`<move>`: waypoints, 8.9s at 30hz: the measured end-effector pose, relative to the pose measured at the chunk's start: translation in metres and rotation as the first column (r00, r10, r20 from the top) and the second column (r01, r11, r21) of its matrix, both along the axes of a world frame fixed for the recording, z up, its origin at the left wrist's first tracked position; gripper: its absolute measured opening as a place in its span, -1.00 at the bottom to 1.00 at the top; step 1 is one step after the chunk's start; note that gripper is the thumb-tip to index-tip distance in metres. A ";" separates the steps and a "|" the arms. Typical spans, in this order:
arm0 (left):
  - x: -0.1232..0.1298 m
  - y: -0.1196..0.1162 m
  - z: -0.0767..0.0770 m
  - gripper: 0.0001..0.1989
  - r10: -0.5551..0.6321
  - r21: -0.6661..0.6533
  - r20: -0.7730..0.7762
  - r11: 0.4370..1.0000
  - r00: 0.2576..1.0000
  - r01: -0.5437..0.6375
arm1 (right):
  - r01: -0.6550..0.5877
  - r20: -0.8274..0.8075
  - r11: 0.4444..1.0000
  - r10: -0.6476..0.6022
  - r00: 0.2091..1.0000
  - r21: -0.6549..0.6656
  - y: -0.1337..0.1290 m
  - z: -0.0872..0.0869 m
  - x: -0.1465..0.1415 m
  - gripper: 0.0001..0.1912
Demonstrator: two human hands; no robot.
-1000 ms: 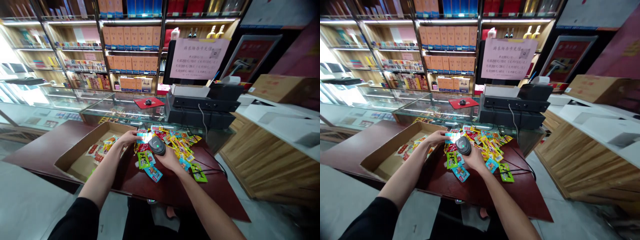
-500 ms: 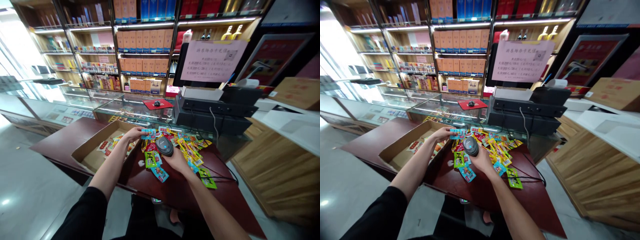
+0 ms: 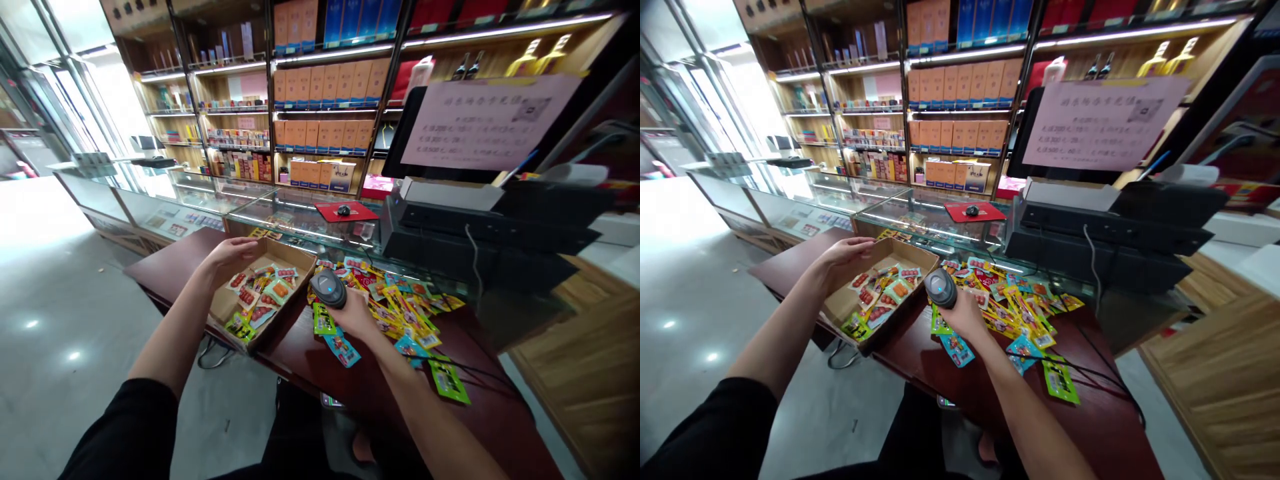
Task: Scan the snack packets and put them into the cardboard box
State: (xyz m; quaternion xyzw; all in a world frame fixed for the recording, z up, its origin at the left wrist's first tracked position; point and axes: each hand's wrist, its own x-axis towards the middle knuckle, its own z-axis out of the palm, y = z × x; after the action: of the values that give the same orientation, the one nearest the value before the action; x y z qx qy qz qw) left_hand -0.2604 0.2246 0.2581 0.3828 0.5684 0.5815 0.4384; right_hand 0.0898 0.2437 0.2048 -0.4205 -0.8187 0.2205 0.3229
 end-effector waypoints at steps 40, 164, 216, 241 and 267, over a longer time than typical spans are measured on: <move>0.271 0.153 -0.083 -0.42 -0.286 -0.250 -0.956 0.912 0.067 0.324 | 0.344 -0.034 0.933 -0.349 0.936 -0.106 0.021 -0.032 0.166 -0.66; 0.194 0.062 -0.049 -0.63 -0.599 -0.332 0.008 0.754 0.800 0.568 | 0.097 0.079 0.995 -0.095 0.992 -0.027 -0.005 -0.006 0.109 -0.65; 0.133 0.037 -0.020 -0.48 -0.370 -0.199 -0.412 0.928 0.832 0.315 | 0.033 0.074 0.999 -0.031 0.997 -0.032 -0.003 0.006 0.070 -0.69; 0.343 0.134 -0.099 -0.63 -0.413 -0.495 -0.869 0.727 -0.272 0.477 | 0.355 0.057 0.933 -0.352 0.934 -0.061 -0.014 -0.011 0.231 -0.68; 0.219 0.102 -0.034 -0.63 -0.497 -0.284 -0.823 0.779 0.276 0.559 | 0.166 0.056 0.983 -0.163 0.985 -0.075 -0.004 -0.005 0.161 -0.62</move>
State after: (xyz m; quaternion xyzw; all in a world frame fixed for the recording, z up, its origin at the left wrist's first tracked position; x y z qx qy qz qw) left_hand -0.0414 0.3267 0.2237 0.7992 0.5296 0.1442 0.2448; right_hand 0.2506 0.2392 0.2002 -0.5045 -0.7796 0.2148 0.3026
